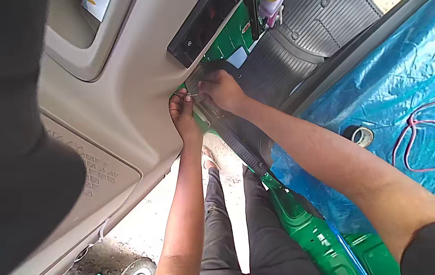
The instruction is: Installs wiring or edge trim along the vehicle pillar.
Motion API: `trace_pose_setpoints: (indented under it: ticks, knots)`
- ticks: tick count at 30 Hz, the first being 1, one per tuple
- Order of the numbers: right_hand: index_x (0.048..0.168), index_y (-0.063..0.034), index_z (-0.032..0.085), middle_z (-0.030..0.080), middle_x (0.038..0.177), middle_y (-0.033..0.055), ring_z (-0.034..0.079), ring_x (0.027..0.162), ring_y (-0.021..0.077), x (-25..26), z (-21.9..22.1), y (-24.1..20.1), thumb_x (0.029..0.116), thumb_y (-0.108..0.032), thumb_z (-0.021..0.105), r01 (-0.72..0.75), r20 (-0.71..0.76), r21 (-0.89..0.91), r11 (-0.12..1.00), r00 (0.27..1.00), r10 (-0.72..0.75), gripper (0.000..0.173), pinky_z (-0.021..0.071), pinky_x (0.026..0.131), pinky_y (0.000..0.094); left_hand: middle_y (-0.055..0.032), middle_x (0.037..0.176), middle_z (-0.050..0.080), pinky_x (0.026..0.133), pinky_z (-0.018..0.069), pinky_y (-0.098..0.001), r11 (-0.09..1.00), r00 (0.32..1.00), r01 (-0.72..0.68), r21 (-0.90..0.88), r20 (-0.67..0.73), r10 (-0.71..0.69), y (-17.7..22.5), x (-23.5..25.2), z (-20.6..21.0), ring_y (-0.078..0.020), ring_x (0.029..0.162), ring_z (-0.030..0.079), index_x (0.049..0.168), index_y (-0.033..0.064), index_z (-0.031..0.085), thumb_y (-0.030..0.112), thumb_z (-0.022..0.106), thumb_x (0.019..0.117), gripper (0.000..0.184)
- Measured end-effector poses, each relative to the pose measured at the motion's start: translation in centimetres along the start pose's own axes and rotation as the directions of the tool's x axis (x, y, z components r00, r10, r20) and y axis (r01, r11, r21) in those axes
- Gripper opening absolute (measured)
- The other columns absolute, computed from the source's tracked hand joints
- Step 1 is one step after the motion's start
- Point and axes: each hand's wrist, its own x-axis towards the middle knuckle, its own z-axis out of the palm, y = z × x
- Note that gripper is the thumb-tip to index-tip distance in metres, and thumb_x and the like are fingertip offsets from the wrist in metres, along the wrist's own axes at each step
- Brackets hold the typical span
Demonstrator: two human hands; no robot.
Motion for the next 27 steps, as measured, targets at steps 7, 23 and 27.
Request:
trace_pose_setpoints:
  ticks: [7, 23, 27]
  knots:
    - [0.113, -0.0135, 0.075, 0.072, 0.104, 0.0073, 0.07, 0.099, 0.0224, -0.1, -0.4, 0.4, 0.1018, -0.017, 0.059, 0.587, 0.244, -0.613, 0.53, 0.778, -0.579, 0.019, 0.057, 0.089, 0.0403, -0.0091, 0.108, 0.067, 0.086, 0.0575, -0.0384, 0.997, 0.999, 0.025, -0.068, -0.02, -0.026, 0.0, 0.1, 0.1, -0.0193, 0.096, 0.066, 0.12, -0.0007, 0.06, 0.001, 0.059, 0.1001, 0.02]
    - [0.096, -0.006, 0.065, 0.052, 0.066, 0.0017, 0.044, 0.046, 0.0114, -0.2, 1.1, 0.6, 0.1021, -0.02, 0.055, -0.378, 0.264, 0.561, 0.737, 0.925, 0.273, 0.018, 0.0403, 0.04, 0.0249, -0.0068, 0.107, 0.068, 0.091, 0.0567, -0.0376, 0.989, 0.995, -0.045, -0.143, 0.08, 0.057, -0.6, 0.0, -0.2, -0.0179, 0.1, 0.067, 0.119, 0.0022, 0.06, -0.003, 0.058, 0.0987, 0.021]
    - [0.103, -0.004, 0.072, 0.071, 0.083, 0.0046, 0.067, 0.072, 0.0122, -0.3, 0.6, 0.5, 0.1021, -0.01, 0.055, 0.208, -0.052, -0.23, 0.951, 0.973, -0.226, 0.019, 0.057, 0.069, 0.0307, -0.0054, 0.107, 0.066, 0.082, 0.0575, -0.0353, 0.997, 0.999, -0.028, -0.069, -0.018, 0.027, -0.4, -0.1, -0.2, -0.016, 0.095, 0.066, 0.121, 0.0029, 0.059, 0.002, 0.056, 0.1009, 0.02]
